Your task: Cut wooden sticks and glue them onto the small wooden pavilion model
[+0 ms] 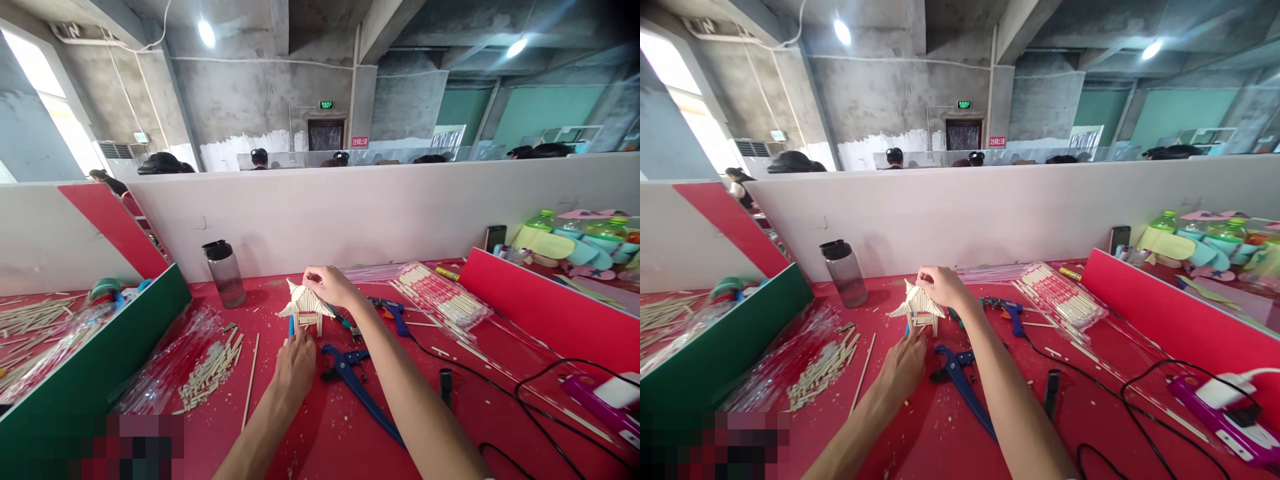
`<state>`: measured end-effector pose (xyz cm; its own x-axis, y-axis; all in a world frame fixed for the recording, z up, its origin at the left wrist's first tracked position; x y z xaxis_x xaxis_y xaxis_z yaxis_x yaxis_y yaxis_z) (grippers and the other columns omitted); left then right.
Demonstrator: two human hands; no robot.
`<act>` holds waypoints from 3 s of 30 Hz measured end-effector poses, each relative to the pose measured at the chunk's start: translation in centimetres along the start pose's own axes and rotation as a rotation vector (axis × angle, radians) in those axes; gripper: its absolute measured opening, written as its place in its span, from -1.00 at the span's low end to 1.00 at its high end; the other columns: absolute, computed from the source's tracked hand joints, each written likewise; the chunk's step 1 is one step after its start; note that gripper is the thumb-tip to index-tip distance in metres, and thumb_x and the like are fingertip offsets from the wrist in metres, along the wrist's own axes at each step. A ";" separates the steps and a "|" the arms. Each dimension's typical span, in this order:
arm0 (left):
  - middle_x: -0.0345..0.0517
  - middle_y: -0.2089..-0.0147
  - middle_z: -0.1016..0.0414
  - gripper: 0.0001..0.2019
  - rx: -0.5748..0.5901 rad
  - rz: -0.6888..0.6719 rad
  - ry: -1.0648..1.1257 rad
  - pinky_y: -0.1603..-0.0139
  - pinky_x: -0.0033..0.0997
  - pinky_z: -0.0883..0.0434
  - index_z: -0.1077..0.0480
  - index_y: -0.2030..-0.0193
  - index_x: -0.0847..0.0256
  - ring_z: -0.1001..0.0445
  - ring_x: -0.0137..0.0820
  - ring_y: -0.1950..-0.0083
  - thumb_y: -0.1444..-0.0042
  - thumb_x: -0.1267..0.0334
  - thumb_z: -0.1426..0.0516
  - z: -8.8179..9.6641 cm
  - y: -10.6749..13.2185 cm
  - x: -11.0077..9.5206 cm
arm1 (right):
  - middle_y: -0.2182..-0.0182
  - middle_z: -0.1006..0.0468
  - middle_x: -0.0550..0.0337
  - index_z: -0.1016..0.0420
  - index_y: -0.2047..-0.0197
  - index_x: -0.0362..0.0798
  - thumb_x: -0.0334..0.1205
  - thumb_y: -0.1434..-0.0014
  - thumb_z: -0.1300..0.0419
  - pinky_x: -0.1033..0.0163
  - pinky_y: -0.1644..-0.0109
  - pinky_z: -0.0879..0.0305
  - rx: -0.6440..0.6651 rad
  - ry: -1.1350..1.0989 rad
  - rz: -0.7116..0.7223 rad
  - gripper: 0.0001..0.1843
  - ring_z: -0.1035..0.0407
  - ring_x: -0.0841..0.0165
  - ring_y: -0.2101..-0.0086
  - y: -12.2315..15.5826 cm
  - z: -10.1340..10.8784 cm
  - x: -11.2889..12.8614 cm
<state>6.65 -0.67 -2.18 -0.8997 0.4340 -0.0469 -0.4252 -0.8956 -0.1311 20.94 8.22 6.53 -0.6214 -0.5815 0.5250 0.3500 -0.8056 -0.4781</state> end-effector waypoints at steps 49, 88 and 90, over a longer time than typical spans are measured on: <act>0.24 -0.33 -0.29 -0.38 0.077 0.010 -0.087 0.21 -0.32 -0.51 -0.22 -0.33 0.23 -0.57 -0.15 0.02 -0.13 0.60 0.13 -0.5 -1.4 0.8 | 0.39 -0.59 0.23 -0.51 0.31 -0.01 -0.24 -0.24 -0.14 0.35 0.22 -0.20 0.006 0.007 0.003 -0.86 -0.40 0.40 0.37 0.0 0.0 0.0; 0.22 -0.32 -0.31 -0.46 0.186 0.059 -0.140 0.19 -0.20 -0.53 -0.31 -0.28 0.23 -0.58 -0.10 0.09 -0.17 0.54 0.06 0.9 -0.5 -0.9 | 0.40 -0.59 0.23 -0.52 0.30 0.00 -0.23 -0.24 -0.14 0.34 0.22 -0.18 -0.001 0.006 0.008 -0.86 -0.40 0.40 0.37 0.0 -0.1 -0.1; 0.22 -0.37 -0.23 -0.43 0.174 0.066 -0.158 0.18 -0.22 -0.53 -0.25 -0.33 0.25 -0.58 -0.11 0.09 -0.18 0.56 0.09 0.8 -0.7 -1.1 | 0.40 -0.59 0.23 -0.52 0.30 -0.01 -0.23 -0.23 -0.14 0.34 0.23 -0.18 0.000 0.006 0.011 -0.86 -0.40 0.40 0.37 0.0 -0.1 -0.1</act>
<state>7.85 -0.61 -1.29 -0.9247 0.3651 0.1079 -0.3629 -0.9310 0.0401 20.91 8.29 6.47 -0.6221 -0.5892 0.5155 0.3563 -0.7994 -0.4837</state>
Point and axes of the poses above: each hand's wrist, its own y-axis away from the middle knuckle, its own z-axis out of the back of the hand, x = y × z, the point moved 1 cm from there along -y, towards the middle knuckle
